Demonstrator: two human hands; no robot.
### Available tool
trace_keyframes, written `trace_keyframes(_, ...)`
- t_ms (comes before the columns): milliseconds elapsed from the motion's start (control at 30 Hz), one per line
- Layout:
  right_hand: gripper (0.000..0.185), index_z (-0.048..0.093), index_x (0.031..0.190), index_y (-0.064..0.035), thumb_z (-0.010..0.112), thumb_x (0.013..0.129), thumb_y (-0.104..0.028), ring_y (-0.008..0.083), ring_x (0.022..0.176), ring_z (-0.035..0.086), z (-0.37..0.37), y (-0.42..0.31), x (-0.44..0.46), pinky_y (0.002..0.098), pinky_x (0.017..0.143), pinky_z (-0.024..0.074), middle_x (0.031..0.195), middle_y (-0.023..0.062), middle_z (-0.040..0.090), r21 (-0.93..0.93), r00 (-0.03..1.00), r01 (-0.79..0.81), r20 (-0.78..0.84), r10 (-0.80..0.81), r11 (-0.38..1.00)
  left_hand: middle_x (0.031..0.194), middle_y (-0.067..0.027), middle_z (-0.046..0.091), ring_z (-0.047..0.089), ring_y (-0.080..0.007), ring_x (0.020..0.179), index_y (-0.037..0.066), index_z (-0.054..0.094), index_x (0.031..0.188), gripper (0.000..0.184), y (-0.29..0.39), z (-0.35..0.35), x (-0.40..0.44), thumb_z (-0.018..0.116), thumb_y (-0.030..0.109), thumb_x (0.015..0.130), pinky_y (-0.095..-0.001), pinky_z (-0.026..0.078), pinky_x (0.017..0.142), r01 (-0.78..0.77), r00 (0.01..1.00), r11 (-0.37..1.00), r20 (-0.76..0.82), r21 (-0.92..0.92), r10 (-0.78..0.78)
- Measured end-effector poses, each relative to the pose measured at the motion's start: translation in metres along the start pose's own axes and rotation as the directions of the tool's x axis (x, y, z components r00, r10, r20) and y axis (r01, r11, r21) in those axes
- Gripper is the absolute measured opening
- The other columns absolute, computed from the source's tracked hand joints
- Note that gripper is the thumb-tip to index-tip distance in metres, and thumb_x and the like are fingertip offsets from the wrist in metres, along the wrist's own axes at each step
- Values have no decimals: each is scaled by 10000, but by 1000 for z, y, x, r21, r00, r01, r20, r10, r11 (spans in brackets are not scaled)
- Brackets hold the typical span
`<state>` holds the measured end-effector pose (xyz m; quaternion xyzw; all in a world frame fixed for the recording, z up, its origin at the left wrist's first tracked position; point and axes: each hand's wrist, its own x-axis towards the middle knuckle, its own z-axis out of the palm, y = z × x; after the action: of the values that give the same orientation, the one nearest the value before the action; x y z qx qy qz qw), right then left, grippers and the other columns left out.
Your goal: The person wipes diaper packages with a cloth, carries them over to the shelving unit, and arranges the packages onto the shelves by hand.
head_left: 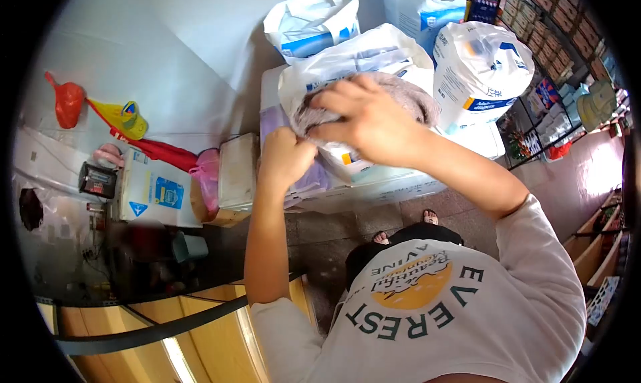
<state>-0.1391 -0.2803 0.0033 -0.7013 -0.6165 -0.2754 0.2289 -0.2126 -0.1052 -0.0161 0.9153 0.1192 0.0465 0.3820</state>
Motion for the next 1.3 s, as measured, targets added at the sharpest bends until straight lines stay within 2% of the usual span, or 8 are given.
trace_keyframes(133,351,664,984,-216,585,668,-86,229,1022,500,21,-7,-8,401,819,400,1097,57,544,-60,996,-74,-57,71,995,619,-118,612,549,-139,489,-30,585,628,239,-14,7,-3,472,99,795,-248,396,454,148,988,922,100,-357,-120)
trace_keyframes(200,316,626,1067,-245,550,766,-182,226,1084,477,13,8,-15,410,893,386,1145,62,521,-204,968,-151,169,187,967,607,-100,612,545,-126,489,-34,602,654,246,-14,11,-10,480,119,803,-250,401,460,140,990,926,54,-351,-129)
trace_keyframes(533,479,612,1087,-162,641,626,-33,266,905,576,-35,72,-71,362,738,498,1002,79,573,-363,857,-500,-78,510,786,613,-87,611,545,-110,532,-69,615,704,317,7,23,-13,502,190,850,-236,406,511,85,991,912,-58,-401,-118)
trace_keyframes(700,277,644,980,-170,594,710,-144,248,959,568,4,-13,-3,392,849,442,1080,84,579,-100,988,-140,47,146,985,551,-55,548,544,-114,533,-39,551,651,316,-2,42,-15,493,167,883,-243,404,514,-79,983,853,-180,-515,-18)
trace_keyframes(867,234,610,1000,-130,536,781,-166,250,975,567,6,30,-6,395,798,466,985,93,604,-301,880,-298,282,383,906,529,-52,524,556,-135,541,21,486,561,343,0,47,-29,520,155,875,-248,394,497,-71,969,778,-227,-624,-93)
trace_keyframes(933,278,601,1039,-103,547,773,-161,271,930,597,3,91,-34,401,756,491,934,115,624,-445,900,-338,105,423,829,543,-61,552,550,-121,537,5,522,577,325,1,46,-30,517,150,868,-245,389,495,-34,970,784,-208,-620,-123)
trace_keyframes(1100,245,648,966,-103,560,737,-104,297,864,604,-15,114,-50,394,751,490,920,129,624,-314,810,-526,100,578,790,641,-126,630,587,-152,586,-42,597,683,245,22,41,-18,542,159,812,-278,419,527,30,981,859,-148,-511,-122)
trace_keyframes(1300,325,656,947,-98,606,646,10,295,866,597,-39,68,-10,369,745,491,948,120,610,54,947,-322,27,321,945,666,-158,608,598,-327,635,-18,566,803,241,34,10,-10,595,218,760,-386,455,612,-23,887,960,-437,278,148)
